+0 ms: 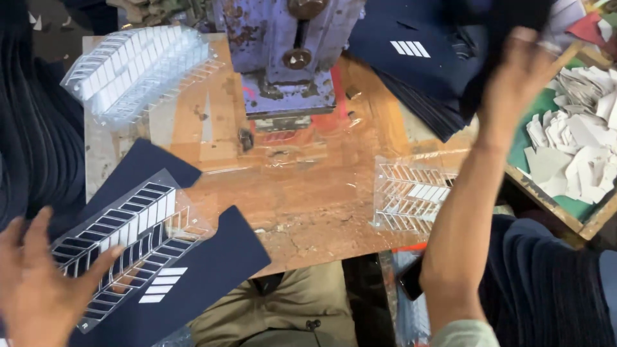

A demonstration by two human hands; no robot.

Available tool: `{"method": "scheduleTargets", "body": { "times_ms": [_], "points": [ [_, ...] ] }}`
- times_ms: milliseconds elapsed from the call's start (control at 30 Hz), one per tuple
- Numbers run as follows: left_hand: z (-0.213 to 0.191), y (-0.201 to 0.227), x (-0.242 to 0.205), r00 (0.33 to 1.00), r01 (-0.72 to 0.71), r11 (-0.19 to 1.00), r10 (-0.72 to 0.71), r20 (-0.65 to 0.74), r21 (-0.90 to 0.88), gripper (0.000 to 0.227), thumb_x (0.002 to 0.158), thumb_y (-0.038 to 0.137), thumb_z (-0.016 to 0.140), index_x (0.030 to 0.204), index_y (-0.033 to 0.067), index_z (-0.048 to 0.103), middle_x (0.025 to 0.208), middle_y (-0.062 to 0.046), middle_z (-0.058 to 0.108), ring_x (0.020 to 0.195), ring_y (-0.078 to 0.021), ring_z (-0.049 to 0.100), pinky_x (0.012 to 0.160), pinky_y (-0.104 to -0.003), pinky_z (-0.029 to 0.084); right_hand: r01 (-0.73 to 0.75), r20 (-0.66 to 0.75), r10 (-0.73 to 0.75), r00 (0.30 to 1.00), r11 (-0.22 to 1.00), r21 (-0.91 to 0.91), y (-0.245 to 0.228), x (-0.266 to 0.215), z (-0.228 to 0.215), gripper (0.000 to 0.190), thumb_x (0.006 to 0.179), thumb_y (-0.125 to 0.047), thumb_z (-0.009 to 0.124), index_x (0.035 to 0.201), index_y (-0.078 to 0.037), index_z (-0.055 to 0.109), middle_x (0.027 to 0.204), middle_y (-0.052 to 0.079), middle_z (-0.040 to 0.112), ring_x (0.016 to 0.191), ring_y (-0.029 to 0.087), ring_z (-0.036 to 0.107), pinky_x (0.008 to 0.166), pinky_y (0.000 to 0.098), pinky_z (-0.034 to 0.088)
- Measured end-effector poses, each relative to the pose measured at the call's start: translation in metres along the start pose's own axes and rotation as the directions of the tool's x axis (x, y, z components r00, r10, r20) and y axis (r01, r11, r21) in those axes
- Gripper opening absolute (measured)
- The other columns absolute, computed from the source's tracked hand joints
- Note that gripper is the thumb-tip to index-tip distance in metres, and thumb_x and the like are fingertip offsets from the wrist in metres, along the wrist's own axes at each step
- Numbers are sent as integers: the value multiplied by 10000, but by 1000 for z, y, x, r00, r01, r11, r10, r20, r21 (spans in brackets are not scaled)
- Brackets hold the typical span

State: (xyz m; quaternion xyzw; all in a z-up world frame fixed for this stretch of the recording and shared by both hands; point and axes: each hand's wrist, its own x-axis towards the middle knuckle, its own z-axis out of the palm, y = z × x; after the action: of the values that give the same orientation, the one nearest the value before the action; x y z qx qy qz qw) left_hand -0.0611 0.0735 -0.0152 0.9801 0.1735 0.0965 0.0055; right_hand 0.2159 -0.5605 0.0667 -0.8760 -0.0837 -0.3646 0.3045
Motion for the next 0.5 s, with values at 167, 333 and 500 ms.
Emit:
{"method": "scheduleTargets", "body": {
  "times_ms": [167, 333, 500],
  "points": [
    [-15, 87, 32, 955, 118, 448, 193, 224, -886, 977, 777, 539, 784, 1582, 111, 432, 1543, -185, 475, 1343, -290, 539, 1026, -444, 510, -124, -229, 102, 968, 988, -88, -127, -105, -36, 316, 1206, -160, 476, 1441, 36, 556, 1426, 196, 670, 1286, 309, 670, 1147, 402, 518],
    [27, 132, 87, 586, 526, 265, 575, 570, -808, 1058, 809, 830, 493, 1651, 189, 500, 1575, -128, 582, 1327, -342, 540, 1042, -509, 417, 245, 831, -293, 473, 950, 196, -193, -206, -34, 660, 712, -33, 675, 1363, -138, 676, 1472, 87, 584, 1477, 341, 419, 1225, 475, 310],
    [-16, 203, 41, 814, -156, 738, 472, 338, -656, 1142, 651, 765, 728, 1541, 137, 383, 1391, -199, 517, 1290, -406, 507, 1026, -550, 435, 18, 818, -171, 549, 981, 193, -182, -193, -30, 578, 856, -398, 790, 1312, -73, 648, 1475, 174, 545, 1438, 368, 434, 1200, 508, 310]
  ]
}}
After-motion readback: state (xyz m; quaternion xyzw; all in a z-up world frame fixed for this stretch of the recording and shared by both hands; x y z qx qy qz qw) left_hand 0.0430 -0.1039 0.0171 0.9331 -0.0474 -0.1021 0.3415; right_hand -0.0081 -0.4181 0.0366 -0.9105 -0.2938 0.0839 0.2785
